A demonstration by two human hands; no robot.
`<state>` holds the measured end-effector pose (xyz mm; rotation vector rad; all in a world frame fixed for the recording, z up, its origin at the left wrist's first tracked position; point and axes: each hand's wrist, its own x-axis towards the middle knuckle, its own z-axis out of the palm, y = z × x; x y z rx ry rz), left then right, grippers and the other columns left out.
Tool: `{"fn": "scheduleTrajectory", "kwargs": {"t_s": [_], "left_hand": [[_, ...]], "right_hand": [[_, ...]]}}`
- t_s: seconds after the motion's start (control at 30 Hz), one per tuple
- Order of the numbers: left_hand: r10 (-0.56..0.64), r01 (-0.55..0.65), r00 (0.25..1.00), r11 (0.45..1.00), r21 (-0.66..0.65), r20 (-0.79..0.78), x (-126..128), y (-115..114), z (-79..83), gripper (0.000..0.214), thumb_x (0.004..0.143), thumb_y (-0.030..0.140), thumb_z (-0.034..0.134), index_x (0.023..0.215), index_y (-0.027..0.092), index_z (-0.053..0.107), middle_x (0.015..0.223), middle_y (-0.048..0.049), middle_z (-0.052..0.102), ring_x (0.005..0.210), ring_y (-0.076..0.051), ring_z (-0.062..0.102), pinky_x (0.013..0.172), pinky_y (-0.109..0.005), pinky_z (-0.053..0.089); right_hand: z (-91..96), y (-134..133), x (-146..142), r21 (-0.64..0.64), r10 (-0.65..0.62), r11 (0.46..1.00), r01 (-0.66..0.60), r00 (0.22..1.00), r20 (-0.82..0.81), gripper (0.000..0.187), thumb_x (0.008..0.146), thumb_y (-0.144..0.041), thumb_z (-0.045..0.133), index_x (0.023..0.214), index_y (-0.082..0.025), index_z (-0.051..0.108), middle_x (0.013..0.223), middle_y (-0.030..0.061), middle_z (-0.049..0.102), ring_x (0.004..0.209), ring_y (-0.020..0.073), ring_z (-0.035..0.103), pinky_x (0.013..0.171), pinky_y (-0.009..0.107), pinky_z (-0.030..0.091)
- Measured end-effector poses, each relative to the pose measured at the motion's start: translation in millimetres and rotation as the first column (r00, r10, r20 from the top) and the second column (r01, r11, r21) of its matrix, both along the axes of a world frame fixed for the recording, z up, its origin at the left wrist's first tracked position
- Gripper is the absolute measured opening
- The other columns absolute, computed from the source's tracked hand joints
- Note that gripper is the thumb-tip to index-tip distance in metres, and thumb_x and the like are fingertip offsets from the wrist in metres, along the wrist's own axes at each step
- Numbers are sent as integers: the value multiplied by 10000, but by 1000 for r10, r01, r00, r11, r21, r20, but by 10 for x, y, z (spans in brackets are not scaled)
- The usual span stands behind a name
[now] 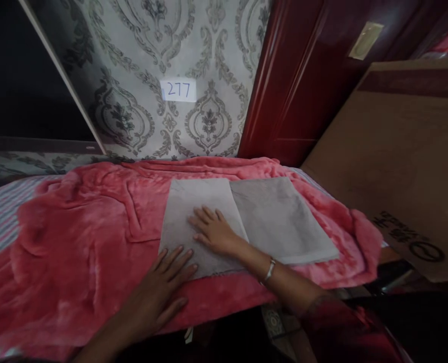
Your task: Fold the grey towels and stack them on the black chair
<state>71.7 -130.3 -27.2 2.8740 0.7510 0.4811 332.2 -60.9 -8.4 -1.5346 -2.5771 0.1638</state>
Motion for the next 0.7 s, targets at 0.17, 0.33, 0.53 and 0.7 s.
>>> {"fn": "scheduleTrajectory", "kwargs": {"t_s": [0.17,0.33,0.53,0.7], "left_hand": [[-8,7,999,999,38,31,11,14,1,583,977,330,532,1539,341,378,1619,-35,367,1506,-281,303,1245,-567,234],[-8,8,1000,999,34,14,16,14,18,541,992,358,516,1522,341,408,1626,-35,354,1512,-271,290,1247,-561,229],[5,-5,1000,1000,12,-5,8,26,24,537,992,376,512,1519,341,413,1625,-41,357,1515,-275,285,1239,-579,237],[0,0,999,1000,-15,32,6,33,13,527,981,390,528,1500,348,445,1615,-43,377,1506,-273,308,1243,-580,226]], "right_hand": [[-128,-226,358,23,-196,980,195,980,36,618,1042,-546,317,1617,-345,217,1689,2,117,1557,289,67,1227,580,152],[-85,17,630,-36,-405,914,405,914,23,636,1042,-543,289,1626,-309,202,1690,33,95,1548,314,121,1220,577,164],[-129,-84,693,-69,-455,889,453,890,-20,634,1038,-510,314,1618,-262,258,1682,83,138,1539,316,169,1220,556,181],[-217,-481,772,-51,-401,916,398,910,-102,604,1023,-502,385,1571,-247,391,1668,88,210,1532,344,181,1200,543,253]]}}
